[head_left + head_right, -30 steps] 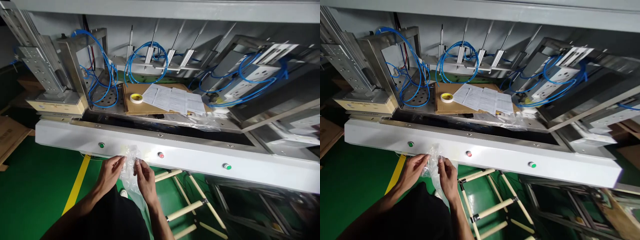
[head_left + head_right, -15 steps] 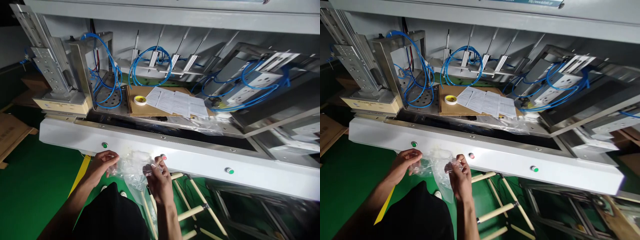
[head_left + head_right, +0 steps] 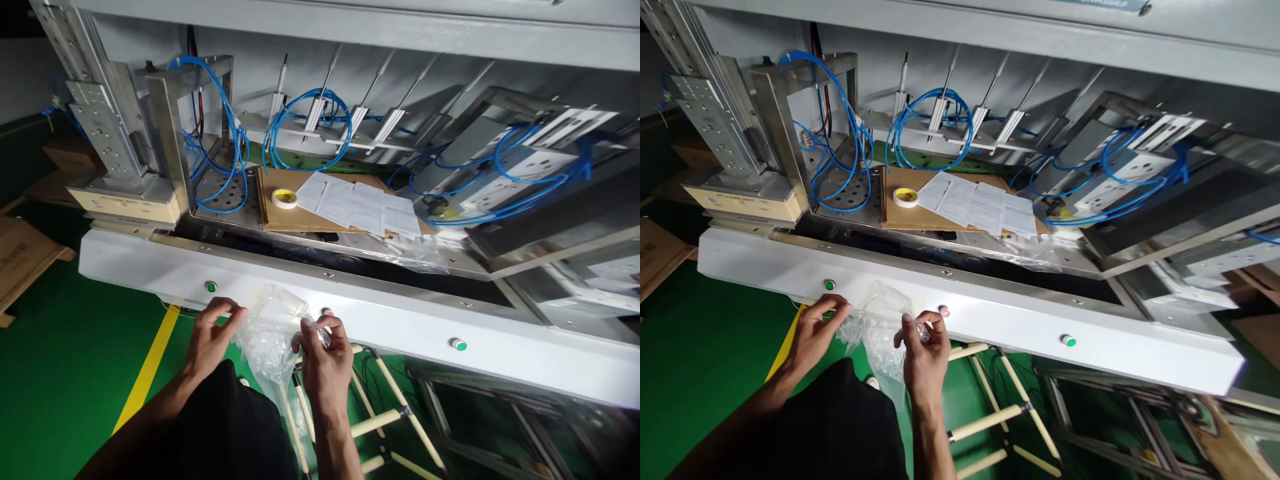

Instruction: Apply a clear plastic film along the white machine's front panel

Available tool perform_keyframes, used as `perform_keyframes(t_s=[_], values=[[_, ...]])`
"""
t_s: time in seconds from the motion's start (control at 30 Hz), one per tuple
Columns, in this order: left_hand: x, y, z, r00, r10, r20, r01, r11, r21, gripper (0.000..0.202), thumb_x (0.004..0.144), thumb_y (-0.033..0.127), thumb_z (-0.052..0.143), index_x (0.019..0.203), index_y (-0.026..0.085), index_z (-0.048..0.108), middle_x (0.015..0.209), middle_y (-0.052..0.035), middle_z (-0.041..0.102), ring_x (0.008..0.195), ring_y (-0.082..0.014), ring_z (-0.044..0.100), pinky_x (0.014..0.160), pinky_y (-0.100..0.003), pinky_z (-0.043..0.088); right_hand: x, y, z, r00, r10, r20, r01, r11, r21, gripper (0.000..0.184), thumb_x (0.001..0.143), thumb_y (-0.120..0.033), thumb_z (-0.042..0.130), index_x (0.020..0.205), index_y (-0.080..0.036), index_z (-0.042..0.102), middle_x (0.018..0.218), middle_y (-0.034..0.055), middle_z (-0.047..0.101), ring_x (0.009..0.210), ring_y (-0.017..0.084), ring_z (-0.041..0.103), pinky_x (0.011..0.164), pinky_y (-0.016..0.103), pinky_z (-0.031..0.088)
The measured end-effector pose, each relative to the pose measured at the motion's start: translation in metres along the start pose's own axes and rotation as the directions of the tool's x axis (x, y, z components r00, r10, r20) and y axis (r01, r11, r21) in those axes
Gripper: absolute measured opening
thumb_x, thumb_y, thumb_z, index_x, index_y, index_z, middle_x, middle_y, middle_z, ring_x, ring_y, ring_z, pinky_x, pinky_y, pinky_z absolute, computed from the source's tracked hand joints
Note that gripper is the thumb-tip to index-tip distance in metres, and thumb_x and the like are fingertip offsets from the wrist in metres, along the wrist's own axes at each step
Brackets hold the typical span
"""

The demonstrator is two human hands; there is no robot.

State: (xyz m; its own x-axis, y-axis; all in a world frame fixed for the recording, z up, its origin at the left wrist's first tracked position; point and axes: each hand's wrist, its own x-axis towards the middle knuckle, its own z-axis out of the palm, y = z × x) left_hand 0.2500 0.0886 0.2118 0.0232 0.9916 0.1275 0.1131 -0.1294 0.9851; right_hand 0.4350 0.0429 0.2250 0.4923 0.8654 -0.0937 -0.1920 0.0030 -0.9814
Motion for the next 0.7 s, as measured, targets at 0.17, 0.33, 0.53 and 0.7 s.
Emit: perform_keyframes(t_s=[0.17,0.33,0.53,0.7], values=[[0.005,0.003,-0.005,0.923,-0.370,-0.108,0.279,0.835,-0.474,0.035,0.076,0.051,0.089,0.078,0.019,0.076,0.077,-0.0019,0.073,0.082,-0.0175,0.070,0.081,-0.029,0.056,0.009,-0.003,-0.011,1.000,0.025,0.010,-0.025,0.999,0.029,0.059,0.069,-0.055,0.095,0.080,-0.025,0.045,0.067,-0.0088,0.046,0.049,0.008,0.047,0.050,0.025,0.040],[0.011,0.011,-0.004,0.859,-0.486,-0.162,0.274,0.703,-0.657,0.043,0.061,0.048,0.099,0.073,0.017,0.072,0.067,0.0011,0.068,0.064,-0.0116,0.065,0.058,-0.021,0.050,0.006,-0.008,-0.015,0.999,0.025,0.042,-0.028,0.997,0.069,0.058,0.068,-0.048,0.097,0.080,-0.025,0.045,0.064,-0.0108,0.040,0.051,0.008,0.046,0.050,0.024,0.041],[0.018,0.018,-0.020,0.900,-0.410,-0.146,0.229,0.731,-0.643,0.045,0.066,0.048,0.097,0.075,0.017,0.066,0.061,0.0060,0.058,0.048,-0.0060,0.050,0.045,-0.020,0.040,0.010,-0.020,-0.036,0.966,0.052,0.252,-0.047,0.999,-0.026,0.052,0.068,-0.043,0.098,0.089,-0.025,0.053,0.059,-0.0108,0.049,0.046,0.009,0.046,0.046,0.024,0.038],[0.016,0.024,-0.018,0.943,-0.304,-0.138,0.198,0.843,-0.500,0.044,0.085,0.059,0.081,0.082,0.021,0.060,0.063,0.0066,0.056,0.043,-0.0060,0.044,0.039,-0.020,0.033,0.024,-0.016,-0.040,0.993,-0.063,0.098,0.057,0.996,0.063,0.070,0.065,-0.040,0.100,0.125,-0.030,0.064,0.087,-0.0044,0.063,0.068,0.011,0.060,0.063,0.026,0.053]])
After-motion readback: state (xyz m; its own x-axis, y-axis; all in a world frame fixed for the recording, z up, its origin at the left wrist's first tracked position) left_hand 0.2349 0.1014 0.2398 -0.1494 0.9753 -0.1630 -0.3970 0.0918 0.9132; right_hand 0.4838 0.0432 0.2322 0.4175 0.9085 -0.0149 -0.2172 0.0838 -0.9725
